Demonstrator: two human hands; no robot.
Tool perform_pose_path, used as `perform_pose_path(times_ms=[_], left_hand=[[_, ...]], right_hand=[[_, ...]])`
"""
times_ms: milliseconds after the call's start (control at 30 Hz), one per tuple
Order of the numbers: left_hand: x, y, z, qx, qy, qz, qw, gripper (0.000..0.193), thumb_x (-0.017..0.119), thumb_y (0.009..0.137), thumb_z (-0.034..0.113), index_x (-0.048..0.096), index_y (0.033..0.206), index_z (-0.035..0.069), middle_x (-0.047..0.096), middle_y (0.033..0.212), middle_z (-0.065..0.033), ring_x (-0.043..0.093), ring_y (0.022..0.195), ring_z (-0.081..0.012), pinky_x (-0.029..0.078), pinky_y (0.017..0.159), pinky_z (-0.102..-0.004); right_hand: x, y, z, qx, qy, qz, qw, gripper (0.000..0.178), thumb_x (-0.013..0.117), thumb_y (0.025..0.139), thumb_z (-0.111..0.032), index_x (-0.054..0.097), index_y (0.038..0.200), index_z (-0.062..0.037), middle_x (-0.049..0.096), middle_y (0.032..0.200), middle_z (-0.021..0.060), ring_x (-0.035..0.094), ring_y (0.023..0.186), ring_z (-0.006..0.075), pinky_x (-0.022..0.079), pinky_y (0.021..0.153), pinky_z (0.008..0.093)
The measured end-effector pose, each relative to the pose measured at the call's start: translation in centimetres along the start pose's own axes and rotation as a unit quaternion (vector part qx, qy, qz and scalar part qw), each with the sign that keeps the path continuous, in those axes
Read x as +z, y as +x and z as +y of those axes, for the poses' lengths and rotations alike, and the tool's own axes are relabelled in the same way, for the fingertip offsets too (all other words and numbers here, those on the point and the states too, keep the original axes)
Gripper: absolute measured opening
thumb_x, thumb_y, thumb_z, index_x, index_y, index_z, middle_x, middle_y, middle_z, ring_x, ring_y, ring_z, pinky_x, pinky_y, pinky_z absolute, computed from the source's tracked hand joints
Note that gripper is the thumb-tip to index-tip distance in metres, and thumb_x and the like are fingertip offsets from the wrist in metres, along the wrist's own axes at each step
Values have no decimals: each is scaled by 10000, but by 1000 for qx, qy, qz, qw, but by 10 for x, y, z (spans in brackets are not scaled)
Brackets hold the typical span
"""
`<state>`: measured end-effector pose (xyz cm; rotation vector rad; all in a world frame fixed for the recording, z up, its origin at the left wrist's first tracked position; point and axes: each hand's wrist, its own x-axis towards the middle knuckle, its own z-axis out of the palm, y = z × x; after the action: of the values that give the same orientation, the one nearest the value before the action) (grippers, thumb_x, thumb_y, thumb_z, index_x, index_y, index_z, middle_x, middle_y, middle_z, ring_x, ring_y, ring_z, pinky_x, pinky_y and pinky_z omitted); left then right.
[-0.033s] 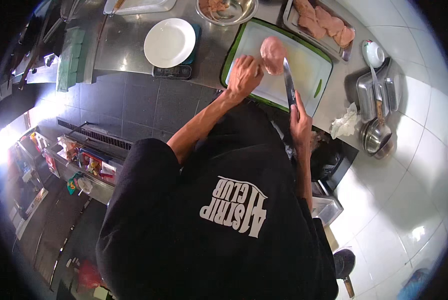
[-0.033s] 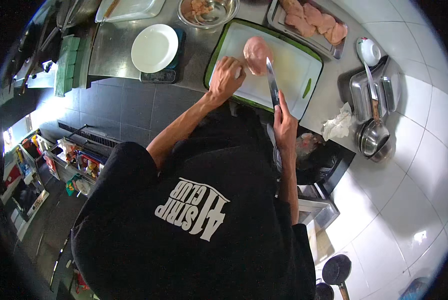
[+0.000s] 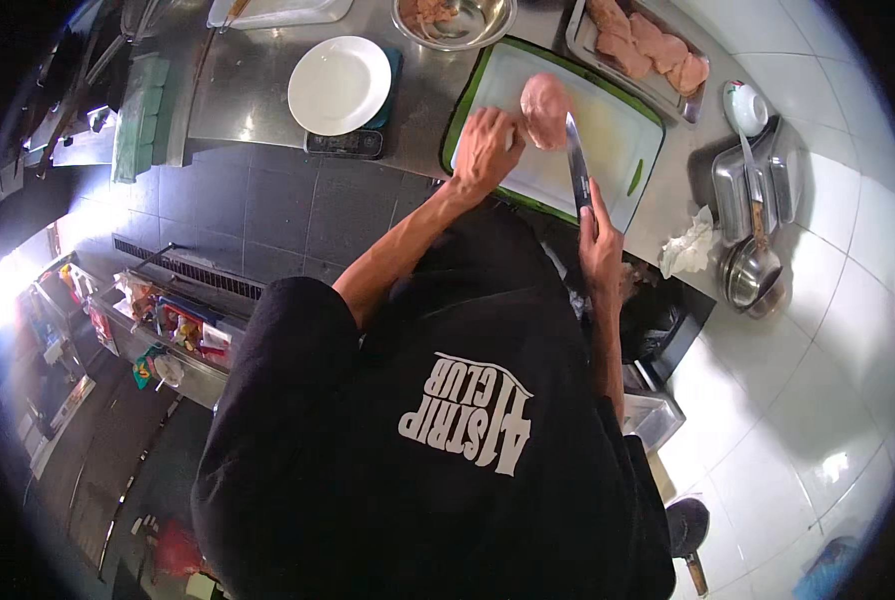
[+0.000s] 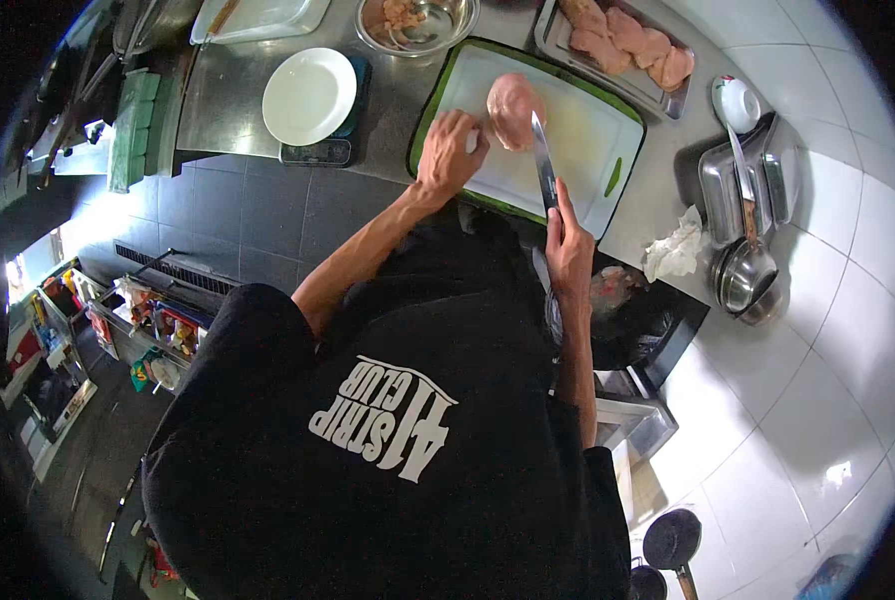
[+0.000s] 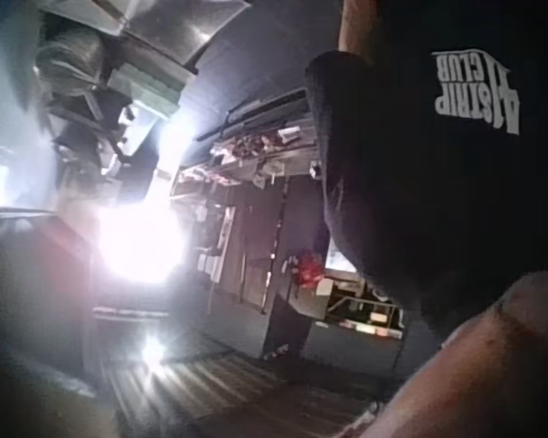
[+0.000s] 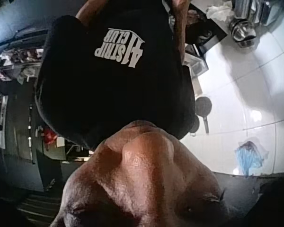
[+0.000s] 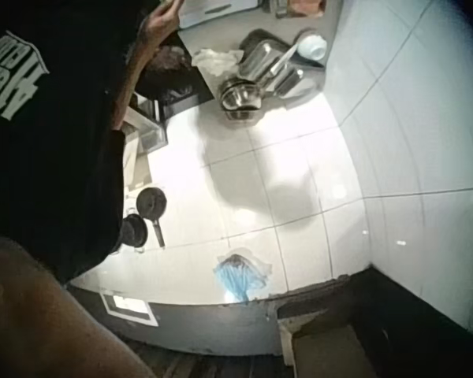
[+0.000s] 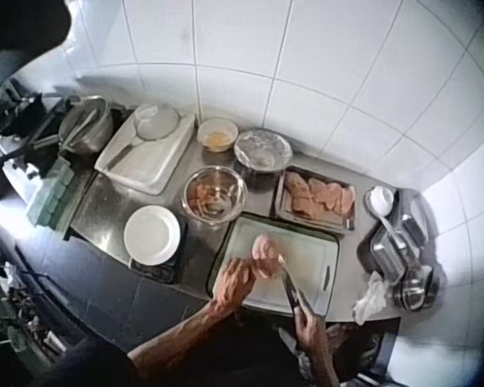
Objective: Trim and slice raw chicken breast on a cutting board using a kitchen knife.
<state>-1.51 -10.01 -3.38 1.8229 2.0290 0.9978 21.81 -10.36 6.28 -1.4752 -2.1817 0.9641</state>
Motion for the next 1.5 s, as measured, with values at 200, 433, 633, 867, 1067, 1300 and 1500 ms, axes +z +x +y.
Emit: perform_pose_path(times_ms=[200,433,633,867,1067,1300,1500], left_hand=[[20,34,-6,-16,1,97,995,353,685,836,94,621,1175,21,643,1043,-138,611,972,-360,493,890,-458],[14,38,-3,-96,-48,12,994,204,605,927,140,690,1073,26,662,1011,-166,659,896,-377,543,783,-454],[-14,31,-11,-162,-76,-21,984,197,628,913,167,719,999,15,707,966,-189,682,878,-382,540,789,-463],[-22,30,-15,-232,-137,40,962,204,638,880,139,722,1028,26,704,991,-231,684,924,-394,538,817,-461],[16,53,13,-223,-136,42,964,240,653,869,123,723,1065,5,685,1074,-250,675,949,-412,541,822,-446],[5,61,-2,-219,-175,46,959,181,670,860,148,760,905,-3,700,742,-211,708,732,-345,545,709,-411],[-22,51,-8,-323,-262,-31,909,183,678,805,159,715,729,-4,681,683,-201,661,664,-399,541,658,-416]], right_hand=[[1,21,-18,71,54,-37,995,443,490,1043,-172,471,1470,-60,585,1356,241,593,1205,420,503,932,434],[8,29,-15,70,64,-36,995,439,489,1044,-185,482,1465,-59,593,1332,266,653,1123,401,502,909,404],[15,35,-8,75,72,-36,994,442,494,1043,-197,489,1461,-53,624,1277,272,670,963,372,500,860,393],[18,30,-6,68,73,-28,995,452,490,1045,-205,479,1471,-55,655,1203,273,650,881,351,501,842,406],[20,27,-16,110,93,-17,989,461,502,1037,-172,468,1488,-84,661,980,253,521,642,237,492,672,370],[20,23,-10,117,87,5,989,484,525,1011,-86,474,1490,-133,540,699,178,409,546,167,407,528,343],[18,20,-6,129,79,1,988,485,534,1008,-114,477,1489,-142,480,636,166,382,531,166,387,513,331]])
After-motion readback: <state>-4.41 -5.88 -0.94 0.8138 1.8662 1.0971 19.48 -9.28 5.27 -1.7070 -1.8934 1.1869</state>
